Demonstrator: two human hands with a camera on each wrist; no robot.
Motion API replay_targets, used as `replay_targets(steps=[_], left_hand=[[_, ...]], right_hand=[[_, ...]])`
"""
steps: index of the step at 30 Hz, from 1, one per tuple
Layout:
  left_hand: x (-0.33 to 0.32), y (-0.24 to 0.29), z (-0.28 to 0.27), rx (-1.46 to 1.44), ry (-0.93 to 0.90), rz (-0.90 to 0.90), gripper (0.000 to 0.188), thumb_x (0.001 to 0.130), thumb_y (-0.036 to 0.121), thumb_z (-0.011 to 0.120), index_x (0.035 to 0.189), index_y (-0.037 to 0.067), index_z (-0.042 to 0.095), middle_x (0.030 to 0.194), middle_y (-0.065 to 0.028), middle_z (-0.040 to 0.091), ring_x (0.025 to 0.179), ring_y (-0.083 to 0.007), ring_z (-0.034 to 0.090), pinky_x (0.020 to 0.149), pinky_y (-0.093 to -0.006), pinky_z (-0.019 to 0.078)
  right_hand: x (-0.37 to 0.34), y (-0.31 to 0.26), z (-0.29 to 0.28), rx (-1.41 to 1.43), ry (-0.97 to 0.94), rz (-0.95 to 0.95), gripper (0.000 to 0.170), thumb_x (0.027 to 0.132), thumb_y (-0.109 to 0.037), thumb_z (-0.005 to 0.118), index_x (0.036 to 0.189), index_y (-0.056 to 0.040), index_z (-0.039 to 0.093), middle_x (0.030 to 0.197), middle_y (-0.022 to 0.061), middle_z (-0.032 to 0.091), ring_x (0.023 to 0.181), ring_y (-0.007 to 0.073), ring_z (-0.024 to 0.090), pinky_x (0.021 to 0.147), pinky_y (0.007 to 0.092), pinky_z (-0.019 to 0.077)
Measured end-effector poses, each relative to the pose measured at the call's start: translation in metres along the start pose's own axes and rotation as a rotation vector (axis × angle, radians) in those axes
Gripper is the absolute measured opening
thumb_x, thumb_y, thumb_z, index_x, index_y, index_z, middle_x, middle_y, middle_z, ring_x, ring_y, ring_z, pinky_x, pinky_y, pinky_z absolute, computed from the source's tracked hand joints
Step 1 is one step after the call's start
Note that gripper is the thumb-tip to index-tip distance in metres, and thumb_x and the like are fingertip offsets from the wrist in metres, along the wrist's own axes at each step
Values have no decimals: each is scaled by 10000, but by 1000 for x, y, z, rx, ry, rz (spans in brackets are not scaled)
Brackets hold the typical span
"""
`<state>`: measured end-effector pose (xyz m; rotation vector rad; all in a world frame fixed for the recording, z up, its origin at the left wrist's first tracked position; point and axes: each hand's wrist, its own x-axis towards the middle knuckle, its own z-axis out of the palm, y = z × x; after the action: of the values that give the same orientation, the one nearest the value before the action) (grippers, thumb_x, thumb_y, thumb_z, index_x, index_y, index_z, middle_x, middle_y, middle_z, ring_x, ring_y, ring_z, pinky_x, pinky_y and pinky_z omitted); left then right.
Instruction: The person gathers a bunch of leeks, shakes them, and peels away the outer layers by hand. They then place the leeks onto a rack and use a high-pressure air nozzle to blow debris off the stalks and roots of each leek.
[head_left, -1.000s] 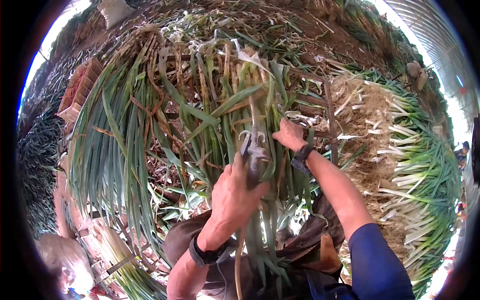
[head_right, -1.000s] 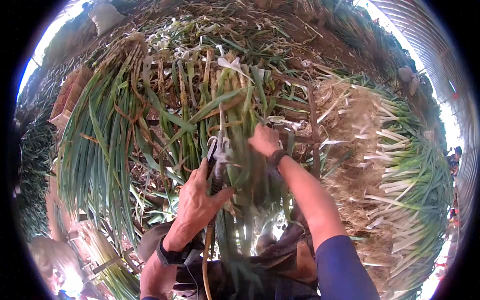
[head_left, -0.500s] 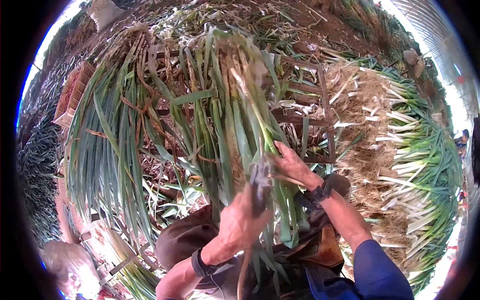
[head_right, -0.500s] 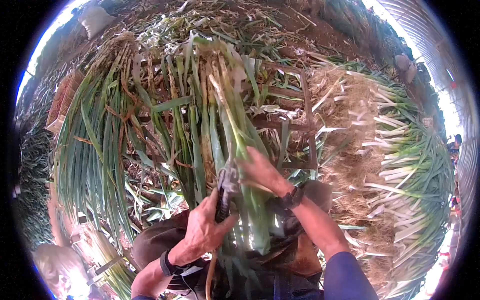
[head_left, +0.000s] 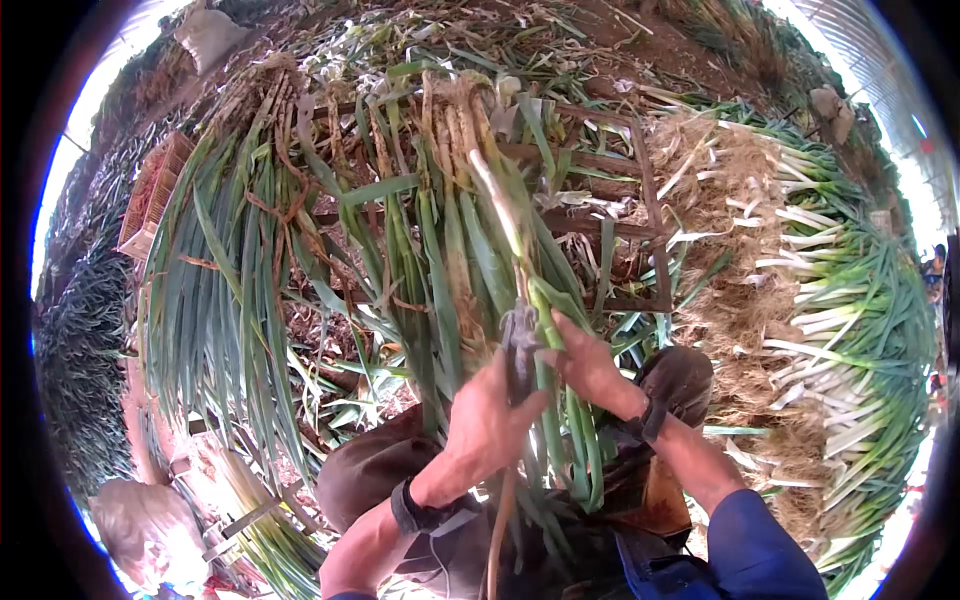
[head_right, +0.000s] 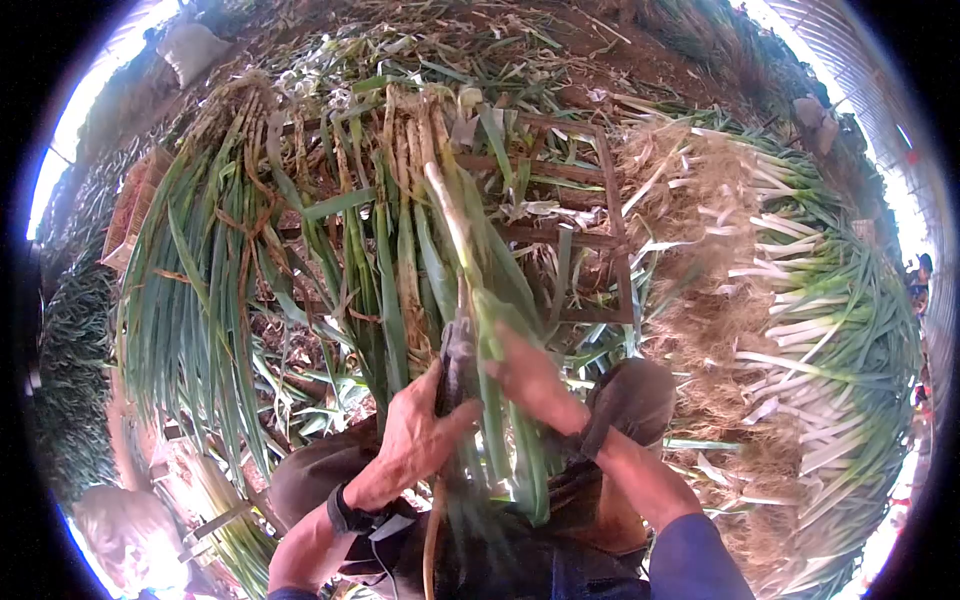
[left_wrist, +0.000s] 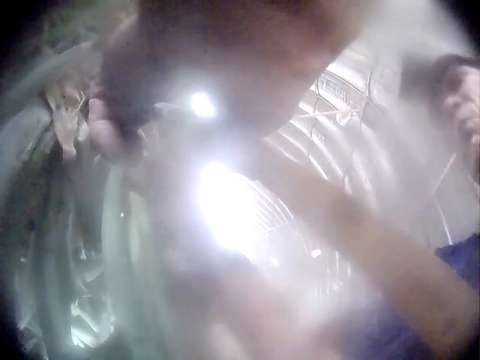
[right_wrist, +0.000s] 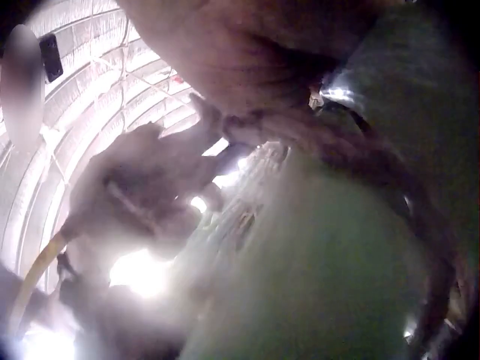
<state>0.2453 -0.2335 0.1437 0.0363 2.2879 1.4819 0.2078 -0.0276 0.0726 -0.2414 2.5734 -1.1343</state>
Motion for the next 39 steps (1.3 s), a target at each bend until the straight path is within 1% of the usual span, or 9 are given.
replay_targets(steps=[8,19,22,24,27,31,35,36,39], left_hand=[[54,-3,-4,-123,114,-103,463,872,293,719,1178,-50,664,908,-136,728,793,-165,671,738,-327,547],[98,3,-6,209,211,-127,520,814,403,706,1055,-51,628,912,-272,705,883,-418,703,817,-483,534],[110,9,-20,129,172,-101,487,823,372,715,1058,-50,650,882,-230,708,838,-328,696,792,-436,529],[113,7,-22,103,229,-70,439,853,320,715,1105,-39,677,861,-157,693,799,-225,655,766,-377,512],[100,17,-27,54,205,-27,427,861,291,710,1127,-41,675,811,-94,657,748,-177,614,715,-338,499],[71,14,-32,-116,5,8,446,855,257,715,1182,-40,657,794,-56,632,718,-141,581,682,-299,483],[56,3,-46,-101,296,49,394,837,235,686,1146,0,618,790,-116,632,676,-192,598,646,-336,504],[51,3,-51,-133,329,58,397,833,238,689,1138,-5,616,799,-129,640,683,-209,609,656,-350,507],[46,-4,-61,-112,421,83,418,820,249,704,1130,-16,613,823,-162,656,709,-256,632,685,-381,513]], right_hand=[[-38,-4,11,-101,41,-58,598,900,-119,660,1448,-22,443,1280,245,600,1182,422,590,986,467,497],[-47,19,19,-202,42,-88,761,875,-150,735,1504,28,347,1368,300,567,1188,415,625,978,448,533],[-45,21,16,-183,27,-63,728,871,-126,735,1495,10,384,1336,295,591,1192,411,626,987,429,530],[-41,27,12,-48,131,-116,589,902,-103,653,1451,-44,446,1207,254,626,910,380,682,792,474,572],[-16,38,-12,-146,435,-386,515,916,-129,657,1404,-47,514,1272,248,594,1041,351,662,900,457,572],[23,-28,-125,263,333,144,580,988,-259,621,1502,-66,433,1490,232,477,1308,348,538,1097,464,485],[100,77,-151,-539,568,-307,707,993,-406,616,1568,-96,348,1280,202,626,1041,262,693,828,423,618],[104,78,-156,-232,312,244,632,963,-336,654,1509,-99,443,1216,158,669,1072,286,683,976,476,539],[129,99,-155,-1032,-130,307,514,924,-292,674,1384,-97,551,1076,128,699,999,291,680,945,496,516]])
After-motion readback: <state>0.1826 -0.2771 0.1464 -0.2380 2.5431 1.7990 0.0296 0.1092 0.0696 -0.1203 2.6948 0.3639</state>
